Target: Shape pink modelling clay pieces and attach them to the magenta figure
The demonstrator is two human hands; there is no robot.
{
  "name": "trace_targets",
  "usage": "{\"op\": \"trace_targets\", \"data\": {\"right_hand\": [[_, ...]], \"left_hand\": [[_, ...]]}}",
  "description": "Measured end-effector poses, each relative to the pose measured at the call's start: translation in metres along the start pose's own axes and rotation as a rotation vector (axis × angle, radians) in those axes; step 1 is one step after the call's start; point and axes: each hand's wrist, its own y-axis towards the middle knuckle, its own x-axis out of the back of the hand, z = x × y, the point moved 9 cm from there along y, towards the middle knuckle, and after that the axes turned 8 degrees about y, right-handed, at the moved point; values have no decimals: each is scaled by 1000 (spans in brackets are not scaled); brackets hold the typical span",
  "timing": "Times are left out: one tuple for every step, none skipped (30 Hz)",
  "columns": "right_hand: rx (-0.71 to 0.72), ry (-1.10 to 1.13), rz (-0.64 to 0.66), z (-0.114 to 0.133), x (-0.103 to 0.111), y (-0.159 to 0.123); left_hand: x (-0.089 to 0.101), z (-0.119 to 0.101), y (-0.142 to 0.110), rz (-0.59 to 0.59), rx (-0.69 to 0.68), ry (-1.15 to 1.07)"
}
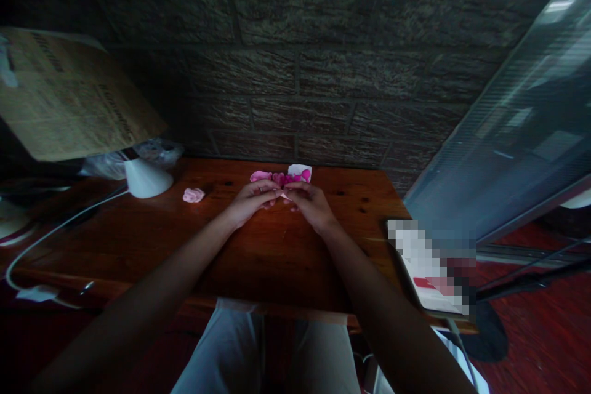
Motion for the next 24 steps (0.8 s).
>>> {"op": "trace_targets", "data": {"right_hand": [[2,-6,4,0,0,0],[2,-12,7,0,0,0],[1,-15,9,0,-1,0],[-1,-14,8,-1,0,1],[-4,-9,6,-1,0,0],[-7,-3,4,-1,0,0],[-8,3,3,-1,0,0],[-9,8,3,-1,-1,0],[-9,10,4,0,-1,-1],[-7,10,6,1,-1,-1],[-5,9,8,1,-2,-1],[-5,7,9,2,-2,-1],[-5,6,8,2,-2,-1],[-6,5,8,2,-2,-1],[-7,4,9,2,-2,-1],[-7,3,9,2,-2,-1],[-7,1,10,2,-2,-1],[-6,-3,13,1,-2,-1],[-4,-8,16,1,-2,0],[-1,-15,20,1,-2,0],[3,-21,23,1,-2,0],[7,-27,26,1,-3,0],[10,-31,29,1,-3,0],[11,-33,30,1,-3,0]], "left_hand": [[0,0,0,2,-3,-2],[0,0,0,4,-4,-5],[-1,-1,0,6,-5,-9],[-1,-1,0,8,-7,-13],[-1,-1,0,9,-9,-16],[-1,0,1,10,-10,-16],[-1,0,1,9,-9,-16],[-1,0,1,8,-7,-15],[0,1,1,5,-4,-15],[0,1,1,3,-2,-14],[0,1,1,2,-1,-13],[0,2,1,2,-1,-11],[0,2,1,1,-3,-9],[0,2,1,2,-4,-6],[1,2,1,2,-4,-4],[1,2,1,2,-4,-3],[1,2,1,4,-2,0],[1,2,1,5,-1,4],[1,2,1,7,1,10],[1,2,1,8,3,16],[1,2,0,9,4,21],[1,1,0,10,4,25],[1,1,0,10,2,26],[1,1,0,11,0,25]]}}
